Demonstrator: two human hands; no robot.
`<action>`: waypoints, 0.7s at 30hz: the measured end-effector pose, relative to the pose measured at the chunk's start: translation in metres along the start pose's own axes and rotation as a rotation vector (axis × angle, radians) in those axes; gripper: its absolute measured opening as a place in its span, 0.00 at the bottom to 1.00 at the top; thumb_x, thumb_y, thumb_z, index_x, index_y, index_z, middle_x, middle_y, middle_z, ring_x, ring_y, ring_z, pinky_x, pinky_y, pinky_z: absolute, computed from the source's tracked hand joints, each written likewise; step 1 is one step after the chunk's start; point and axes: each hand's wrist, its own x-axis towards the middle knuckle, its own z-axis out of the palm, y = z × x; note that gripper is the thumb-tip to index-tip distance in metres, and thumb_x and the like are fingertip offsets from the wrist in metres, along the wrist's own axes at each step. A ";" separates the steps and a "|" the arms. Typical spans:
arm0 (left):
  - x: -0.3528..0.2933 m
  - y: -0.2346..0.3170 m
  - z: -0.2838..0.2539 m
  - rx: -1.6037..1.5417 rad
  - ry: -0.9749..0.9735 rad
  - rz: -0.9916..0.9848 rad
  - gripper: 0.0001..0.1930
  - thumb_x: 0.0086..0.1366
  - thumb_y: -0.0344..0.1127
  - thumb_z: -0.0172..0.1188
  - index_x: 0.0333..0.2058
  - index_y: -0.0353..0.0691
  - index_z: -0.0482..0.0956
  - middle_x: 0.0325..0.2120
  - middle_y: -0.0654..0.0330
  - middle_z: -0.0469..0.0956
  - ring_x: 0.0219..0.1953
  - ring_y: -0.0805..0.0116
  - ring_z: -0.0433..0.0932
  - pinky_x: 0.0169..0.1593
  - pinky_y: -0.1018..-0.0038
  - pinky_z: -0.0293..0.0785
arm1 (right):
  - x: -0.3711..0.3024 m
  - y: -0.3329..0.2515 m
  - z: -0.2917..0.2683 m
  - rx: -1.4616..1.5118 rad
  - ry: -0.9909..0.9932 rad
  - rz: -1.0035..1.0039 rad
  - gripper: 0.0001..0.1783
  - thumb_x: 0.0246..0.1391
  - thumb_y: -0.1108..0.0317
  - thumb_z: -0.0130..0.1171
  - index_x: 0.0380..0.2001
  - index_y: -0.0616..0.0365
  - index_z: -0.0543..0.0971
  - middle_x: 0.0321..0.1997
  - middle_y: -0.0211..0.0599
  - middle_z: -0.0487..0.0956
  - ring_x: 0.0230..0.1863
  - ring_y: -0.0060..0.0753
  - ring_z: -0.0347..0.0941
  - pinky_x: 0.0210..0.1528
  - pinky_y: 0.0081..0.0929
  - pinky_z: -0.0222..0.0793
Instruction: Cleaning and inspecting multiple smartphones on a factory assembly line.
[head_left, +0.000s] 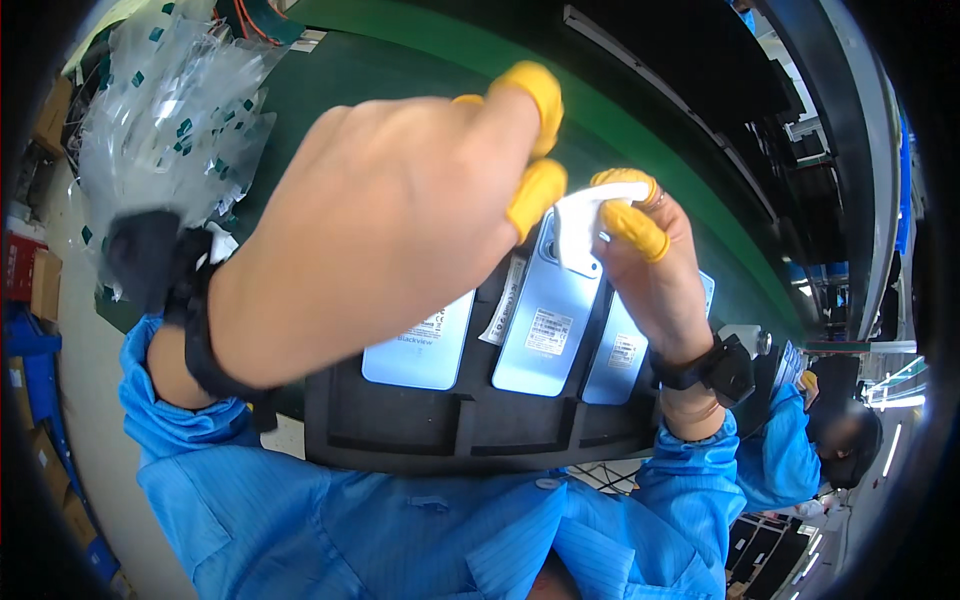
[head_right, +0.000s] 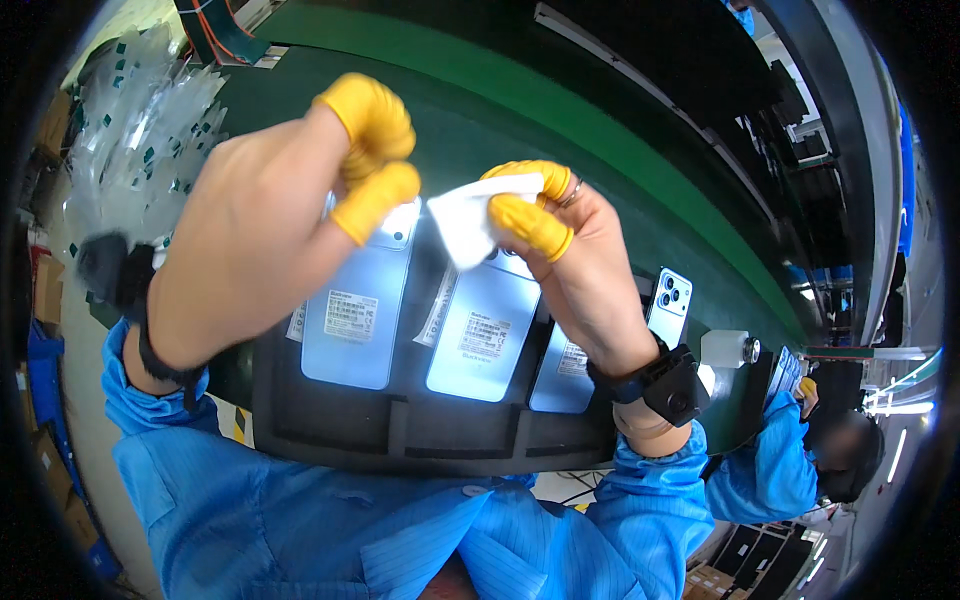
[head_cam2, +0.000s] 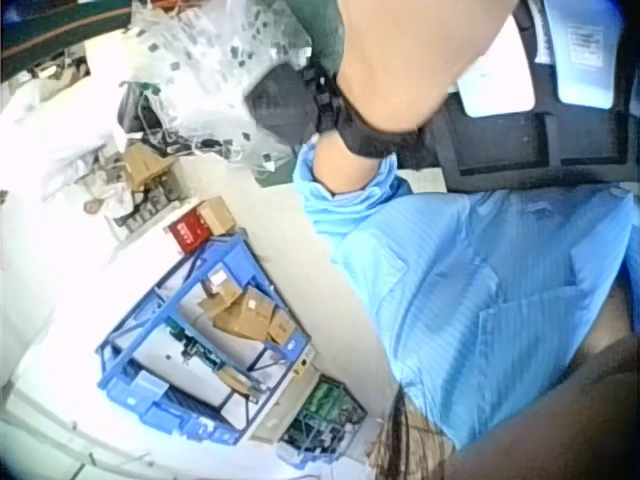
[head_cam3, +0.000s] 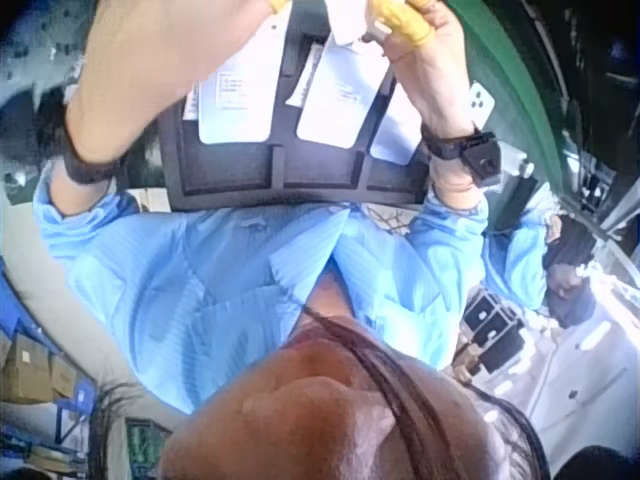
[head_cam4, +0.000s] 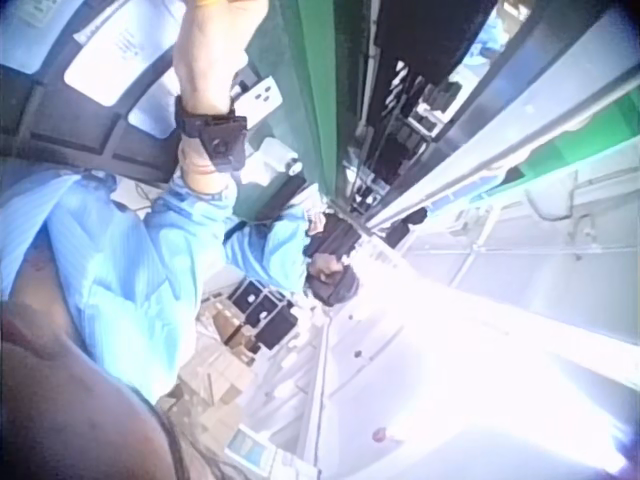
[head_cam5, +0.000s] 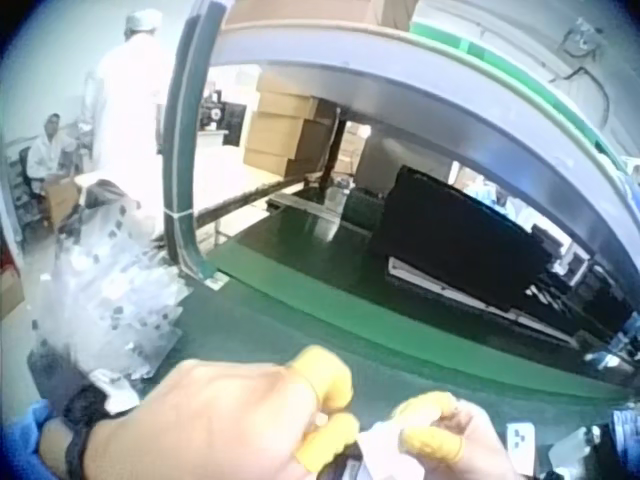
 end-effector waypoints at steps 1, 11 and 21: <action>-0.005 0.004 -0.004 0.289 -0.039 0.037 0.10 0.52 0.35 0.62 0.31 0.37 0.73 0.20 0.56 0.74 0.23 0.59 0.76 0.28 0.69 0.72 | 0.004 0.001 -0.004 -0.074 -0.006 -0.062 0.16 0.49 0.75 0.61 0.43 0.62 0.74 0.41 0.35 0.78 0.42 0.25 0.75 0.47 0.21 0.71; -0.055 0.033 0.019 0.169 -0.582 0.178 0.05 0.44 0.31 0.58 0.21 0.36 0.74 0.11 0.61 0.71 0.12 0.68 0.73 0.15 0.74 0.67 | 0.062 0.028 0.027 -1.116 -0.164 -0.379 0.10 0.43 0.79 0.62 0.33 0.63 0.81 0.35 0.43 0.81 0.36 0.39 0.77 0.40 0.27 0.72; -0.051 0.036 0.025 0.244 -0.674 0.213 0.10 0.45 0.32 0.62 0.27 0.33 0.78 0.12 0.60 0.75 0.14 0.72 0.76 0.17 0.77 0.69 | 0.070 0.035 0.029 -1.278 -0.271 -0.739 0.11 0.37 0.80 0.61 0.30 0.63 0.81 0.32 0.43 0.80 0.33 0.41 0.76 0.49 0.31 0.70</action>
